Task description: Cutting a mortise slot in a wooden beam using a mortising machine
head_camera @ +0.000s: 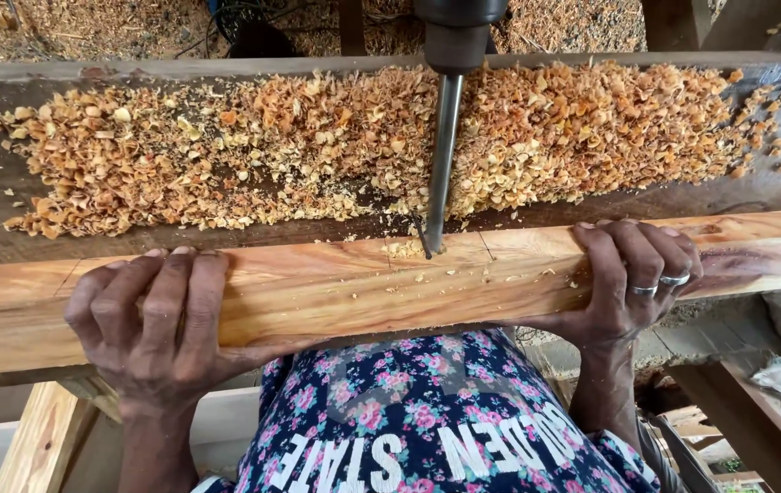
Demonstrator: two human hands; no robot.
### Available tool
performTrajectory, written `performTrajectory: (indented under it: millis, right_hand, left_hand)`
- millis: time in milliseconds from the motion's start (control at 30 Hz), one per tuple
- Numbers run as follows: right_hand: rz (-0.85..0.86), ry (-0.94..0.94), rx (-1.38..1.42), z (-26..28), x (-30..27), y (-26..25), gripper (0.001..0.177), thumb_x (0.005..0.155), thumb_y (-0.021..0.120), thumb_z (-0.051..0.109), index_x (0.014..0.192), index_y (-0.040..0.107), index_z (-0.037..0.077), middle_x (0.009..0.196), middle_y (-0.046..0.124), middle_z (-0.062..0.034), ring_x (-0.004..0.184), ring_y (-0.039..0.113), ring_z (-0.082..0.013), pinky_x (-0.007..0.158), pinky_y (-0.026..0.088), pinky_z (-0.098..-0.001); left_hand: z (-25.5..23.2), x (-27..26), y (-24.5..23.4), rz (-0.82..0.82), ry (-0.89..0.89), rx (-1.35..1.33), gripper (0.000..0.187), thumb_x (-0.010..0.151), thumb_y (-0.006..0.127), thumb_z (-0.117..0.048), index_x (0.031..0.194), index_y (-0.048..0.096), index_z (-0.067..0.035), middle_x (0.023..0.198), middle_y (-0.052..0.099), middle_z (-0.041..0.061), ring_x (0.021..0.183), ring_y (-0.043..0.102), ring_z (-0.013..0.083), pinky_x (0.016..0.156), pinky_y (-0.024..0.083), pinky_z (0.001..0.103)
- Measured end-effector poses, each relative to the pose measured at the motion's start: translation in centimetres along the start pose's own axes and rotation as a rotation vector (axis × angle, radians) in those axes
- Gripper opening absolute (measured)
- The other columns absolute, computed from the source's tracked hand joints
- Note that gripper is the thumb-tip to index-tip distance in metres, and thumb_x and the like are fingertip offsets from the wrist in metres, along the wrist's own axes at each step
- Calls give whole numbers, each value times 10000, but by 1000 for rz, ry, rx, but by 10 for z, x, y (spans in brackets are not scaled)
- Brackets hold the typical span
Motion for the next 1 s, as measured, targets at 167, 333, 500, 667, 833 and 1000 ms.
performTrajectory:
  millis: [167, 333, 500, 667, 833, 1000]
  right_hand:
    - [21, -11, -3, -1, 5, -2, 749, 1051, 426, 624, 1190, 752, -36, 1139, 651, -221, 1064, 585, -399, 955, 444, -560]
    - [37, 2, 29, -4, 0, -1, 923, 908, 518, 826, 1180, 725, -31, 1150, 641, -235, 1085, 576, -422, 999, 441, -588]
    - [14, -4, -4, -1, 7, -2, 880, 976, 442, 766, 1155, 761, -35, 1139, 640, -228, 1066, 584, -407, 967, 434, -566]
    - [33, 0, -9, -4, 4, -3, 913, 950, 460, 796, 1180, 768, -32, 1158, 635, -230, 1075, 570, -414, 973, 450, -584]
    - [38, 5, 21, -6, 4, -1, 944, 893, 522, 840, 1177, 743, -33, 1160, 638, -234, 1090, 575, -420, 1009, 441, -588]
    - [32, 8, 15, -4, 11, -1, 916, 937, 492, 799, 1173, 757, -45, 1168, 636, -230, 1085, 559, -410, 998, 434, -578]
  left_hand:
    - [0, 3, 0, 5, -8, -11, 971, 964, 361, -895, 1115, 854, -72, 1116, 749, 152, 1014, 697, 359, 991, 500, 536]
    - [1, 8, -1, -5, 3, -11, 976, 964, 380, -907, 1105, 852, -65, 1105, 753, 152, 1005, 694, 359, 982, 500, 530]
    - [2, 7, 0, -5, 4, -9, 977, 959, 393, -917, 1104, 840, -61, 1091, 752, 150, 1010, 698, 358, 981, 494, 524]
    - [2, 9, 0, -14, 10, -11, 997, 951, 436, -941, 1115, 853, -50, 1109, 752, 161, 1001, 699, 368, 956, 504, 530]
    - [2, 11, 0, -15, -2, 11, 1006, 959, 413, -942, 1112, 854, -51, 1108, 723, 143, 1024, 695, 349, 973, 502, 514]
    - [5, 14, 1, -22, 2, 38, 998, 989, 382, -907, 1116, 854, -38, 1121, 704, 138, 1043, 694, 343, 965, 507, 496]
Point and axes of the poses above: each hand's wrist, its own x-axis towards the middle knuckle, its own y-axis out of the palm, z = x × y, the point moved 1 cm from there along x, towards the middle knuckle
